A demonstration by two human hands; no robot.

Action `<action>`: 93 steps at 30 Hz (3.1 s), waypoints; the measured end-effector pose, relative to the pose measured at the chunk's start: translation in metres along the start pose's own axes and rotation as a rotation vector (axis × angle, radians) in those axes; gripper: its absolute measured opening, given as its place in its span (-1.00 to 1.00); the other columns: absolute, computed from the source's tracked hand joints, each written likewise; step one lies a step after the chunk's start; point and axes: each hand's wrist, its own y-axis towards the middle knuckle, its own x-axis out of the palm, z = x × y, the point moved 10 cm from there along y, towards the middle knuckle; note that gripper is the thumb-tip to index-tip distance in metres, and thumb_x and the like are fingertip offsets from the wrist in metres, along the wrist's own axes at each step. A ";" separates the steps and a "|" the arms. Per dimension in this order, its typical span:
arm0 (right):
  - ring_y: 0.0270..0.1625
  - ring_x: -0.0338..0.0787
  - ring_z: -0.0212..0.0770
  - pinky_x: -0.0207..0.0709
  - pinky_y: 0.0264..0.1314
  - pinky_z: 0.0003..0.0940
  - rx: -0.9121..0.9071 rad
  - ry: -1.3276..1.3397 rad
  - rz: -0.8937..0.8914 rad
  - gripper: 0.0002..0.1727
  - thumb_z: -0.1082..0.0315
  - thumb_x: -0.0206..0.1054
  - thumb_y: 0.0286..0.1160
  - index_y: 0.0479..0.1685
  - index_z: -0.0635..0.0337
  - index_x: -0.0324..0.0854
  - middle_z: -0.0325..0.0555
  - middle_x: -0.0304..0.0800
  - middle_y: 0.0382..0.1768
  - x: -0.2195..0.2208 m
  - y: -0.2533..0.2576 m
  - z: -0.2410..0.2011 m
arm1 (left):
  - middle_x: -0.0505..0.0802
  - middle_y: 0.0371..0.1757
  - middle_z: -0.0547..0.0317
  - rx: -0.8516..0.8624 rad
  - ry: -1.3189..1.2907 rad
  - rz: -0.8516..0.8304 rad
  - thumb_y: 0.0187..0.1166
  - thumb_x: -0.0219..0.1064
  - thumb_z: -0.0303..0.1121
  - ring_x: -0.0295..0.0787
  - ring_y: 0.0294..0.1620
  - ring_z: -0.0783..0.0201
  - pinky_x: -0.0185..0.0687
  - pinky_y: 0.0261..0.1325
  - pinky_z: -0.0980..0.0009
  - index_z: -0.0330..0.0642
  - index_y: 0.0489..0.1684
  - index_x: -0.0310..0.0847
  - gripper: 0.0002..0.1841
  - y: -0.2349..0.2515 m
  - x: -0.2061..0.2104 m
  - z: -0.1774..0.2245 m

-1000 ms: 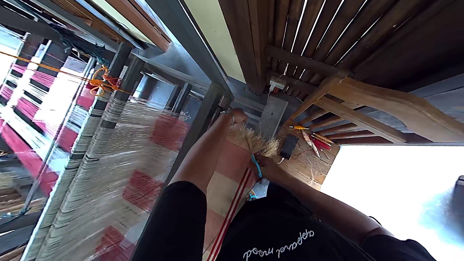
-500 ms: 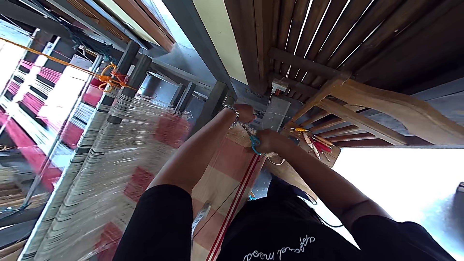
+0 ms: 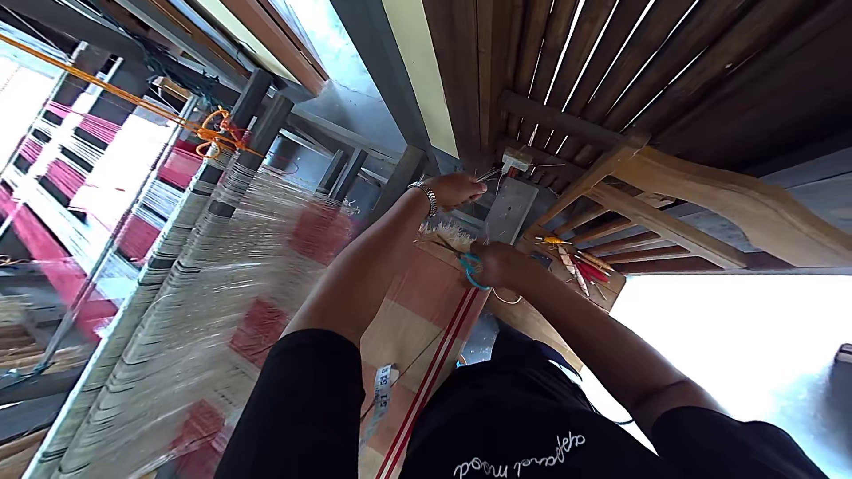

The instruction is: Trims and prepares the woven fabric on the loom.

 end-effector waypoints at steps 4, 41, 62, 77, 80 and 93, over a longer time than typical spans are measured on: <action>0.12 0.79 0.22 0.62 0.13 0.25 -0.002 0.020 0.099 -0.16 -0.36 0.44 0.37 0.34 0.21 0.54 0.21 0.78 -0.01 -0.018 0.016 -0.013 | 0.36 -0.63 0.38 0.028 -0.204 0.012 0.89 -0.04 -0.07 0.13 -0.75 0.50 0.02 -0.66 0.59 -0.12 -0.18 0.50 -0.64 -0.006 0.012 0.014; -0.28 0.79 -0.13 0.64 -0.09 -0.04 -1.091 -0.088 -0.949 -0.60 0.10 0.51 0.53 -0.06 0.35 0.75 0.03 0.82 -0.36 0.421 -0.250 -0.329 | 0.73 0.04 -0.59 -0.656 -0.499 1.421 0.85 -0.03 -0.24 0.72 0.13 -0.46 0.54 0.24 -0.40 -0.68 0.36 0.36 -0.49 -0.608 0.478 -0.366; -0.24 0.76 -0.37 0.66 -0.14 -0.48 -0.155 0.691 -1.163 -0.54 -0.11 -0.01 0.86 0.06 0.07 0.59 -0.22 0.79 -0.14 0.546 -0.152 -0.364 | 0.62 0.32 -0.66 -1.392 -0.513 1.185 0.88 -0.10 -0.21 0.66 0.28 -0.58 0.53 0.23 -0.49 -0.59 0.34 0.41 -0.51 -0.773 0.664 -0.479; 0.58 0.59 -0.02 0.51 0.58 -0.01 -0.414 1.108 -1.200 -0.66 -0.02 0.24 0.71 0.19 -0.01 0.54 -0.05 0.57 0.57 0.562 -0.184 -0.459 | 0.64 -0.33 0.25 -0.746 -0.875 1.836 0.84 -0.06 -0.19 0.52 -0.37 0.43 0.50 -0.22 0.40 -0.27 -0.06 0.54 -0.66 -0.729 0.671 -0.401; 0.59 0.59 -0.01 0.52 0.59 0.01 -0.462 1.096 -1.252 -0.65 -0.07 0.23 0.71 0.17 -0.04 0.58 -0.05 0.54 0.60 0.558 -0.197 -0.465 | 0.66 -0.19 0.46 -0.484 -1.017 2.165 0.84 -0.04 -0.18 0.51 -0.34 0.59 0.50 -0.20 0.57 0.01 -0.04 0.52 -0.77 -0.736 0.662 -0.367; -0.04 0.91 -0.01 0.82 0.06 -0.11 -0.530 0.851 -0.688 -0.74 0.27 0.12 0.83 0.22 0.28 0.45 0.13 0.86 0.02 0.490 -0.172 -0.371 | 0.70 -0.37 0.00 -0.530 -1.328 0.936 0.88 -0.12 0.03 0.64 -0.37 0.17 0.60 -0.25 0.19 -0.30 -0.08 0.71 -0.41 -0.512 0.744 -0.300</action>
